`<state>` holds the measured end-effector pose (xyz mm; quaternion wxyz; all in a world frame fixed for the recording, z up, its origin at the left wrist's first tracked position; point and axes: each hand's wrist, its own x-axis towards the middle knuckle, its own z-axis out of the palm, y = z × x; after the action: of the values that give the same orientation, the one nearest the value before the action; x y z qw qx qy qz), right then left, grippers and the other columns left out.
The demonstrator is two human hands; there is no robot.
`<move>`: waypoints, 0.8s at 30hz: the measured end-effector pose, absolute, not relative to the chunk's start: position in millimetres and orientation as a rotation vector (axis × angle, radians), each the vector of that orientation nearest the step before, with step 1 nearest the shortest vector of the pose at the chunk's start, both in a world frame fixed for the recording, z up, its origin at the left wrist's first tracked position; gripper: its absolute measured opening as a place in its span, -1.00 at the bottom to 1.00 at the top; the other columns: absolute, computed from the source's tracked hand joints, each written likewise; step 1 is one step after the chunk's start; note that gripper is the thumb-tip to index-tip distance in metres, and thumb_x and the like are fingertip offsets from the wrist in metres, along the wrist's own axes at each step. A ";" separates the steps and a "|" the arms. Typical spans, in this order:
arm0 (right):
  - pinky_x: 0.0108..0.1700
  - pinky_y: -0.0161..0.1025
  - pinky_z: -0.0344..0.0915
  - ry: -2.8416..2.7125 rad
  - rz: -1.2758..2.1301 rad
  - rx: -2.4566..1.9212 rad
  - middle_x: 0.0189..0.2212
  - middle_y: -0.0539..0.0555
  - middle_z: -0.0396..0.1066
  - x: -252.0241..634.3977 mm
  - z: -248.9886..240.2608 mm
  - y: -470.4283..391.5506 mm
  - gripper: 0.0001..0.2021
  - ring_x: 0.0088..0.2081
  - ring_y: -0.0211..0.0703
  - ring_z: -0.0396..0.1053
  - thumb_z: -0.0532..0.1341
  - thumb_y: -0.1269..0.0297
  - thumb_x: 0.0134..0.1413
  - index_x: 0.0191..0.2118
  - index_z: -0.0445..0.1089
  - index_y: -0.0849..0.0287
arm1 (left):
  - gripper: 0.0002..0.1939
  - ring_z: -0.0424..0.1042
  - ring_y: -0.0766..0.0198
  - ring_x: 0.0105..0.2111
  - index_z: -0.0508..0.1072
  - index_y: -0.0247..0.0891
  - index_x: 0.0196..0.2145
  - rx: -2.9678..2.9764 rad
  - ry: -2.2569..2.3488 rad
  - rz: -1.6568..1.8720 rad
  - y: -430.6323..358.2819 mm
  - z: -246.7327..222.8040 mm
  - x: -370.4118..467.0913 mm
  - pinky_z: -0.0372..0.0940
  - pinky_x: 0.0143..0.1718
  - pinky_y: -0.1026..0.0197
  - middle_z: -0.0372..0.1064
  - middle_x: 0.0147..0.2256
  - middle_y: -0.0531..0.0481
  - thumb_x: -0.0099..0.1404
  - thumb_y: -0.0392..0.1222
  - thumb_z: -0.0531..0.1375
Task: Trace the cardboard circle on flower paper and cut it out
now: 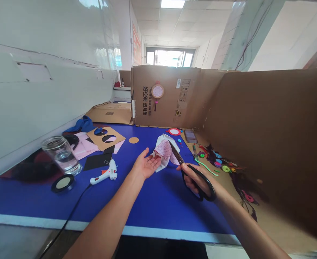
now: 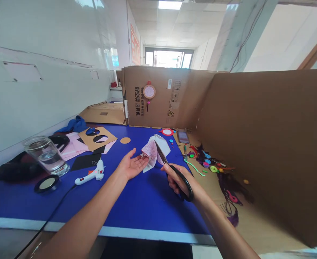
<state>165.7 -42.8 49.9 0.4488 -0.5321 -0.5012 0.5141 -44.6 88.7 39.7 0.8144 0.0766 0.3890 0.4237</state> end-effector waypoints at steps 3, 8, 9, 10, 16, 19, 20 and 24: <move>-0.66 -0.41 0.06 -1.276 1.287 -1.338 -0.56 -0.18 0.19 156.0 51.6 -45.5 -0.32 -0.62 -0.37 0.08 0.33 -0.46 0.21 -0.06 0.42 0.17 | -0.60 0.63 0.06 -0.19 0.47 -0.38 0.11 0.190 0.795 0.892 62.5 30.9 -48.1 0.55 -0.19 0.12 0.57 -0.12 -0.31 0.51 -0.01 0.29; -0.65 -0.40 0.06 -1.311 1.308 -1.345 -0.55 -0.17 0.19 142.6 52.5 -50.4 -0.33 -0.62 -0.35 0.09 0.34 -0.45 0.21 -0.08 0.43 0.15 | -0.76 0.57 0.23 -0.33 0.55 -0.33 -0.16 0.261 0.746 0.957 46.6 28.5 -46.5 0.48 -0.26 0.26 0.55 -0.27 -0.16 0.46 -0.07 0.39; -0.65 -0.40 0.06 -1.318 1.303 -1.344 -0.55 -0.17 0.18 140.5 52.5 -52.0 -0.34 -0.62 -0.35 0.09 0.34 -0.45 0.20 -0.08 0.43 0.15 | -0.77 0.56 0.25 -0.35 0.55 -0.32 -0.18 0.257 0.736 0.969 46.9 28.9 -45.8 0.47 -0.28 0.26 0.55 -0.29 -0.13 0.45 -0.08 0.40; -0.65 -0.40 0.07 -1.321 1.297 -1.345 -0.55 -0.18 0.17 138.5 52.4 -54.0 -0.33 -0.62 -0.35 0.09 0.34 -0.45 0.19 -0.08 0.44 0.15 | -0.79 0.55 0.26 -0.36 0.55 -0.30 -0.19 0.253 0.729 0.981 47.6 29.3 -45.1 0.46 -0.29 0.26 0.54 -0.31 -0.10 0.44 -0.10 0.41; -0.66 -0.41 0.07 -1.350 1.284 -1.355 -0.59 -0.19 0.17 128.7 52.1 -74.0 -0.34 -0.64 -0.36 0.05 0.29 -0.46 0.25 -0.06 0.44 0.15 | -0.89 0.57 0.28 -0.37 0.57 -0.24 -0.11 0.230 0.670 1.012 45.5 30.5 -47.1 0.45 -0.32 0.24 0.60 -0.28 -0.03 0.47 -0.19 0.37; -0.65 -0.40 0.07 -1.372 1.285 -1.339 -0.60 -0.19 0.18 124.8 50.3 -85.0 -0.39 -0.64 -0.36 0.04 0.29 -0.40 0.31 -0.07 0.43 0.15 | -0.77 0.60 0.17 -0.37 0.59 -0.26 -0.06 0.238 0.607 0.936 41.0 31.5 -50.8 0.47 -0.37 0.15 0.63 -0.25 -0.10 0.46 -0.07 0.38; -0.65 -0.39 0.07 -1.377 1.291 -1.333 -0.61 -0.19 0.17 124.1 49.4 -87.7 -0.40 -0.64 -0.35 0.03 0.28 -0.39 0.32 -0.07 0.43 0.15 | -0.76 0.60 0.16 -0.38 0.59 -0.27 -0.06 0.256 0.590 0.924 40.4 32.1 -51.4 0.47 -0.39 0.15 0.63 -0.25 -0.11 0.45 -0.06 0.39; -0.66 -0.38 0.06 -1.381 1.324 -1.321 -0.59 -0.18 0.19 125.9 45.6 -88.4 -0.42 -0.65 -0.35 0.03 0.26 -0.38 0.34 -0.08 0.41 0.13 | -0.86 0.62 0.20 -0.35 0.61 -0.32 -0.10 0.390 0.586 1.049 45.6 35.9 -50.4 0.48 -0.33 0.21 0.66 -0.24 -0.14 0.45 -0.21 0.38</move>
<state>125.9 -88.4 45.6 0.3969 -0.5216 -0.5450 0.5228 -50.4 45.6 35.9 0.8070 0.1824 0.2740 0.4903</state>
